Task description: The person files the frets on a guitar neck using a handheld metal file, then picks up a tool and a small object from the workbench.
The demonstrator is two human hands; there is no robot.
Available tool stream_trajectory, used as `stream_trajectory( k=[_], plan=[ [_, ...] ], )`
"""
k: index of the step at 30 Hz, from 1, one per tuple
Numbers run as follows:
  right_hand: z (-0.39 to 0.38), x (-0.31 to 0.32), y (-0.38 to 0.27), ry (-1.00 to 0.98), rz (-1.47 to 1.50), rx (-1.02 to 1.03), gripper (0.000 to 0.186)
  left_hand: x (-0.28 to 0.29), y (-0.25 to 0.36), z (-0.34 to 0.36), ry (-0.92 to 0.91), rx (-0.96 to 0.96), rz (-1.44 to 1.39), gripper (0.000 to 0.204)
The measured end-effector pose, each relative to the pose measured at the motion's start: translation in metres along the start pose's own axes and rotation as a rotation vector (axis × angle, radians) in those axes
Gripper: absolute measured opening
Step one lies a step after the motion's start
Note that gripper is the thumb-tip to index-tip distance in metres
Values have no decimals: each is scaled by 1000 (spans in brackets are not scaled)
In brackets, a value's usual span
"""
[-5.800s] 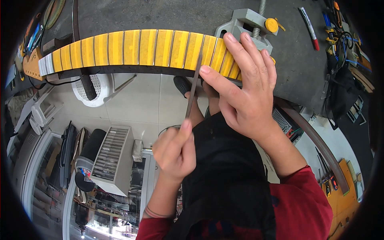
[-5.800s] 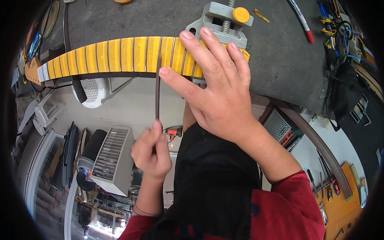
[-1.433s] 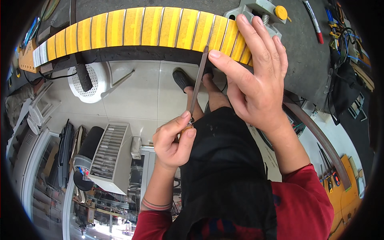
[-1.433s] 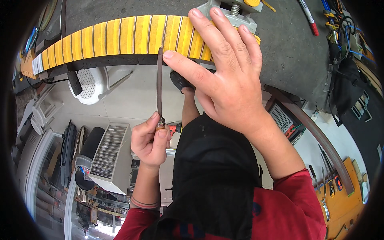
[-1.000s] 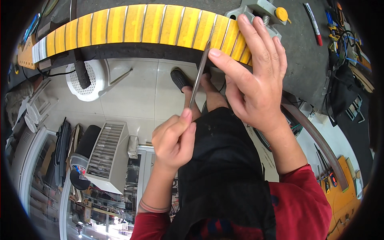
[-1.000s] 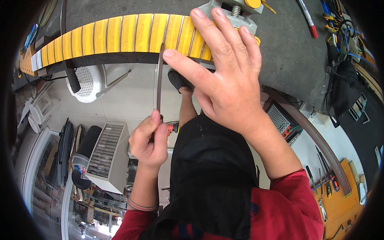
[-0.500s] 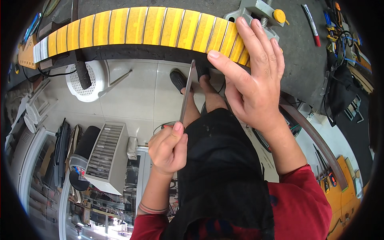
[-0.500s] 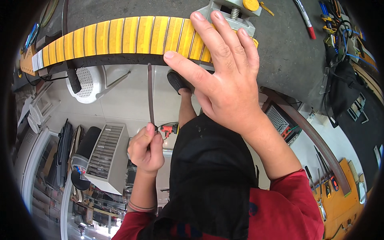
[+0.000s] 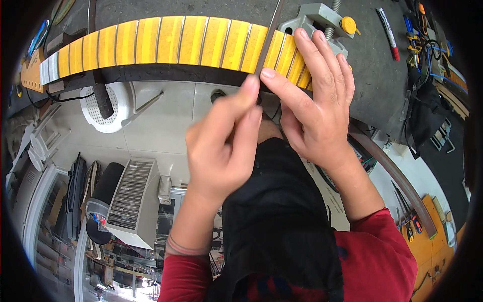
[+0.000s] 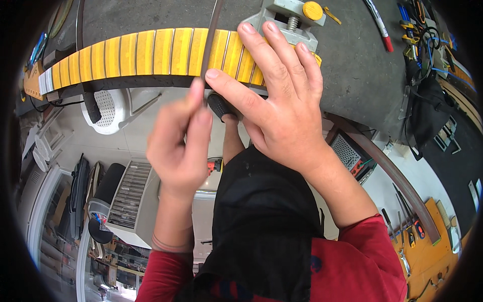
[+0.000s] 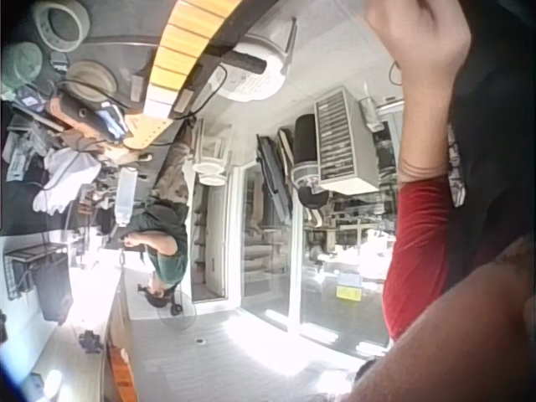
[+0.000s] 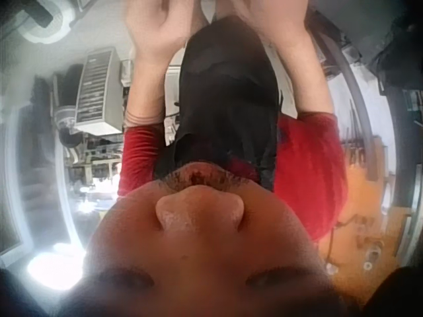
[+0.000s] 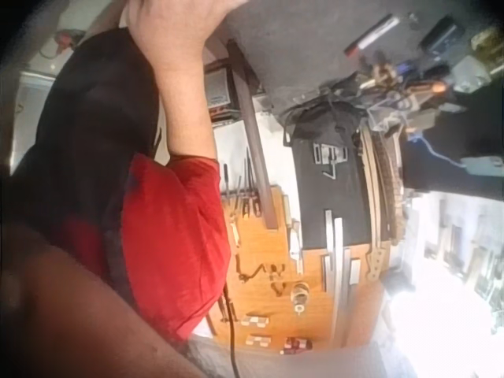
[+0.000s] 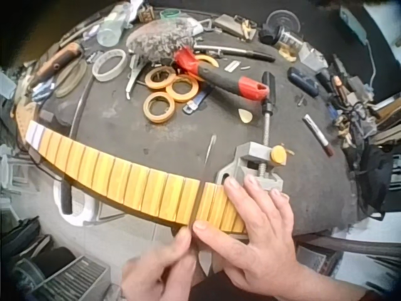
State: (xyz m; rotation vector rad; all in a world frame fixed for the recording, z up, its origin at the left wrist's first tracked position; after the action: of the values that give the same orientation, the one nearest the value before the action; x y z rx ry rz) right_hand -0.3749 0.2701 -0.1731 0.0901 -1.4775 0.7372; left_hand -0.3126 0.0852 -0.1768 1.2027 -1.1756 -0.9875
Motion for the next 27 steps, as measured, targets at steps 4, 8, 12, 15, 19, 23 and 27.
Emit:
stream_trajectory(
  k=[4, 8, 12, 15, 19, 23, 27],
  plan=[
    [0, 1, -1, -6, -14, -13, 68, 20, -6, -72, -13, -180, 243, 38],
    [1, 1, -1, -11, -15, -19, 70, 7, 0, -31, -2, -230, 270, 39],
    [3, 0, -1, -2, 5, -13, 72, -4, 0, -2, 22, -242, 252, 46],
    [-1, 1, 2, -7, -21, -22, 72, 14, -6, -65, -26, -228, 302, 47],
    [0, 0, -1, -19, -23, -16, 71, 11, -7, -53, -13, -234, 299, 46],
    [2, -1, 0, 7, 0, -20, 69, -2, 0, -9, 12, -215, 275, 47],
    [-1, 2, 2, 5, -27, -23, 65, 17, -1, -69, -50, -213, 301, 46]
  ],
)
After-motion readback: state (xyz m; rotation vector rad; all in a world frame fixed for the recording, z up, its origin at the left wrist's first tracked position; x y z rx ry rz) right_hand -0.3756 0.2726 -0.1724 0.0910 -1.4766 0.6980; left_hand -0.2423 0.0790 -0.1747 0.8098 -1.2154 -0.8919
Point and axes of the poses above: each hand's wrist, its own z-axis towards the middle knuckle, its own x-axis out of the back of the hand, y = z × x, the point moved 2 cm from there along z, towards the middle knuckle, and after that the axes turned 6 degrees about -x, right-handed, at the moved point
